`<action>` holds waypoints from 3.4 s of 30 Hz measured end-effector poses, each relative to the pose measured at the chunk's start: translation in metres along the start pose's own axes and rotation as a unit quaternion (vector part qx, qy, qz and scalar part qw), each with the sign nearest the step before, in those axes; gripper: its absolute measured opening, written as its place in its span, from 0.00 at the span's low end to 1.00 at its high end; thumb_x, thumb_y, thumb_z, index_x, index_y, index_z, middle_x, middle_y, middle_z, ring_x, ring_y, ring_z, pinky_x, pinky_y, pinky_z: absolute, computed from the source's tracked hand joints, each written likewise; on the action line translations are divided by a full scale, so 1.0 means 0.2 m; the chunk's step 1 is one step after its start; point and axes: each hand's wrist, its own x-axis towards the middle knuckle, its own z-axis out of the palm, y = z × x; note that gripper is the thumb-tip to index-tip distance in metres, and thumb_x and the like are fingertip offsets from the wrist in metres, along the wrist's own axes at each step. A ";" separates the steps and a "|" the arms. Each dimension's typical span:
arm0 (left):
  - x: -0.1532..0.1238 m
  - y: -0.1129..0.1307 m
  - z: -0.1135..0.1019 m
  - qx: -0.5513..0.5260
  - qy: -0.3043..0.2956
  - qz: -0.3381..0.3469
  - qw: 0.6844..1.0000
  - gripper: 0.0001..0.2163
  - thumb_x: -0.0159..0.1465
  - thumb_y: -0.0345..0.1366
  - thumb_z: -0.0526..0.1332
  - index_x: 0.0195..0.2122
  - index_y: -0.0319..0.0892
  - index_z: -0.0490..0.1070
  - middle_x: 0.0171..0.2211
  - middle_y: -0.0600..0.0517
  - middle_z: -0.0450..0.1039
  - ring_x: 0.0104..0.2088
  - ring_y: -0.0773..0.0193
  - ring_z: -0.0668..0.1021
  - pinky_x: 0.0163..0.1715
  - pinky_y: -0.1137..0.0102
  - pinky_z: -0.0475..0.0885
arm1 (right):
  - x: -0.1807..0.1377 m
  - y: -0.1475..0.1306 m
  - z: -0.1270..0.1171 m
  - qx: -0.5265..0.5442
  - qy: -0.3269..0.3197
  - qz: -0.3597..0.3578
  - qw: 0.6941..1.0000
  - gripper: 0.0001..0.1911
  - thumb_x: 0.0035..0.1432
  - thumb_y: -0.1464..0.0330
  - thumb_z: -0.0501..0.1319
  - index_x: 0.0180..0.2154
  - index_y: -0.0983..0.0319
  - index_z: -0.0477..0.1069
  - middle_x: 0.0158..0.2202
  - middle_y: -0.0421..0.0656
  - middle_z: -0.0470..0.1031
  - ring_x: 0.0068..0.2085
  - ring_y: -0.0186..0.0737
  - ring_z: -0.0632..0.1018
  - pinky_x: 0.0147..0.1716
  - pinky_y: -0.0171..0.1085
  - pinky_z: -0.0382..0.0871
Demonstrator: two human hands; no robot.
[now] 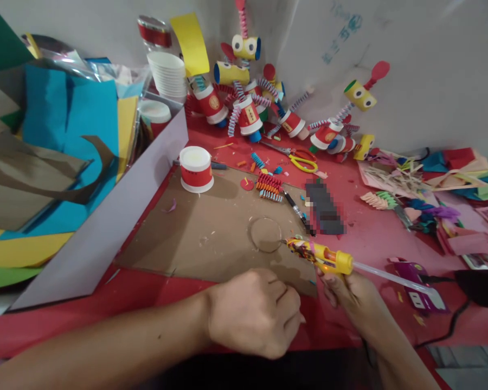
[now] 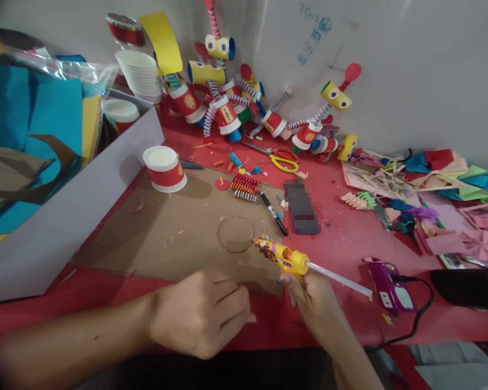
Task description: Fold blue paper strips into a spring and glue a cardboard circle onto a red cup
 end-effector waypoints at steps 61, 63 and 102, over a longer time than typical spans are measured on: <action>-0.08 0.13 0.08 -0.127 0.062 -0.117 0.983 0.08 0.56 0.35 0.59 0.20 0.42 0.71 0.13 0.52 0.63 0.14 0.68 0.65 0.15 0.70 0.62 | -0.07 -0.09 0.02 -0.082 -0.007 -0.037 0.996 0.27 0.58 0.50 0.46 0.16 0.59 0.58 0.13 0.38 0.62 0.17 0.35 0.66 0.18 0.33 0.56; -0.09 0.14 0.09 -0.136 0.049 -0.139 0.980 0.09 0.56 0.37 0.58 0.21 0.42 0.72 0.12 0.51 0.62 0.14 0.67 0.64 0.15 0.69 0.62 | -0.07 -0.09 0.02 -0.089 -0.003 -0.040 0.995 0.27 0.58 0.50 0.46 0.15 0.59 0.58 0.13 0.38 0.62 0.17 0.35 0.66 0.18 0.33 0.56; -0.02 0.31 0.19 -0.015 0.049 -0.153 0.987 0.07 0.52 0.35 0.62 0.18 0.44 0.69 0.11 0.51 0.60 0.15 0.66 0.62 0.17 0.67 0.60 | 0.06 -0.13 0.04 -0.065 -0.068 -0.088 0.992 0.28 0.60 0.52 0.44 0.15 0.60 0.60 0.13 0.39 0.64 0.19 0.36 0.68 0.22 0.33 0.60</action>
